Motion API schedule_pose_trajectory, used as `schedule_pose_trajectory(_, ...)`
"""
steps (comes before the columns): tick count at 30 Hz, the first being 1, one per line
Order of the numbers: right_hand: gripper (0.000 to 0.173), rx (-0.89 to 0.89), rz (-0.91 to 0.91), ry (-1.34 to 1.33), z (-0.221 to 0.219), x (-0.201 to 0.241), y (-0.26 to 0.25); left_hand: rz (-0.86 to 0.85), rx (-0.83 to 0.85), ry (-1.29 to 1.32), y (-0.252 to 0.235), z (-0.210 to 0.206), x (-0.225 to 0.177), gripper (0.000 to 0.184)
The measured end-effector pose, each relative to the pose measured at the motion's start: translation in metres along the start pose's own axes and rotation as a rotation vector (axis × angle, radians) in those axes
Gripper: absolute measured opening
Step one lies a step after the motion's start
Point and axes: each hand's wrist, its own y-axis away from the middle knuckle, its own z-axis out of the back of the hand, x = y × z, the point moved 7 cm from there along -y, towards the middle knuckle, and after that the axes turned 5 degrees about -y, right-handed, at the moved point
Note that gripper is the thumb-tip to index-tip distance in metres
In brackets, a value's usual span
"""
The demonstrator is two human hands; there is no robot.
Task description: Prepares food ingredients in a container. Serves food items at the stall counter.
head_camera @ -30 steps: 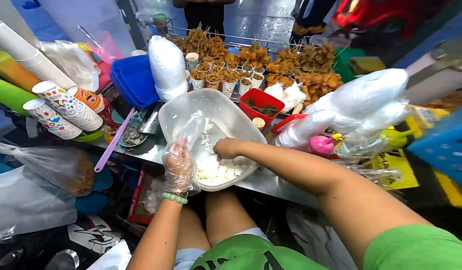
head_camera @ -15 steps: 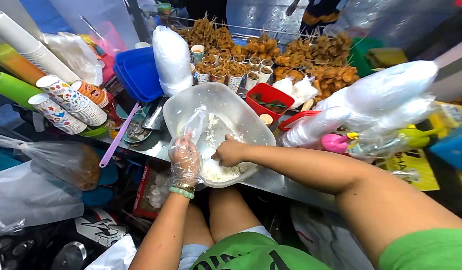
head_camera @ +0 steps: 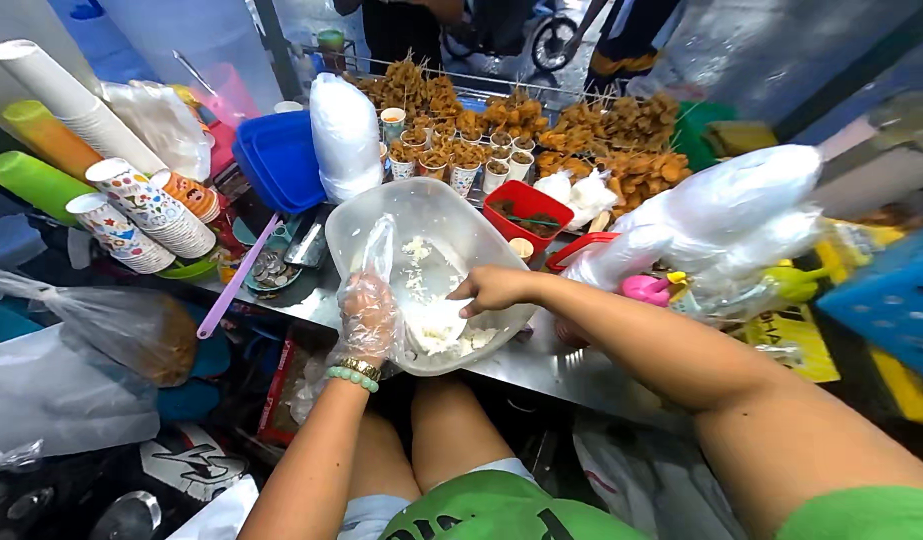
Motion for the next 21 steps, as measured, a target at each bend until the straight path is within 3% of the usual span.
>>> schedule_pose_trajectory(7, 0.028, -0.211, -0.089, -0.038, 0.058, 0.000, 0.034, -0.059, 0.349, -0.166, -0.005, -0.017, -0.026, 0.051)
schedule_pose_trajectory(10, 0.024, -0.257, -0.186, 0.146, 0.068, 0.017, 0.033, -0.076, 0.331, -0.038, 0.002, -0.016, -0.047, 0.063)
schedule_pose_trajectory(14, 0.022, -0.272, -0.225, 0.450, 0.043, 0.071, 0.026, -0.069, 0.321, 0.016, 0.007, -0.027, -0.054, 0.078)
schedule_pose_trajectory(18, 0.018, -0.253, -0.083, 0.762, 0.004, 0.103, 0.007, -0.061, 0.327, 0.051, 0.015, -0.029, -0.050, 0.064)
schedule_pose_trajectory(21, 0.014, -0.161, -0.143, 0.950, 0.008, 0.118, 0.007, 0.002, 0.352, 0.033, 0.007, -0.032, -0.034, 0.062)
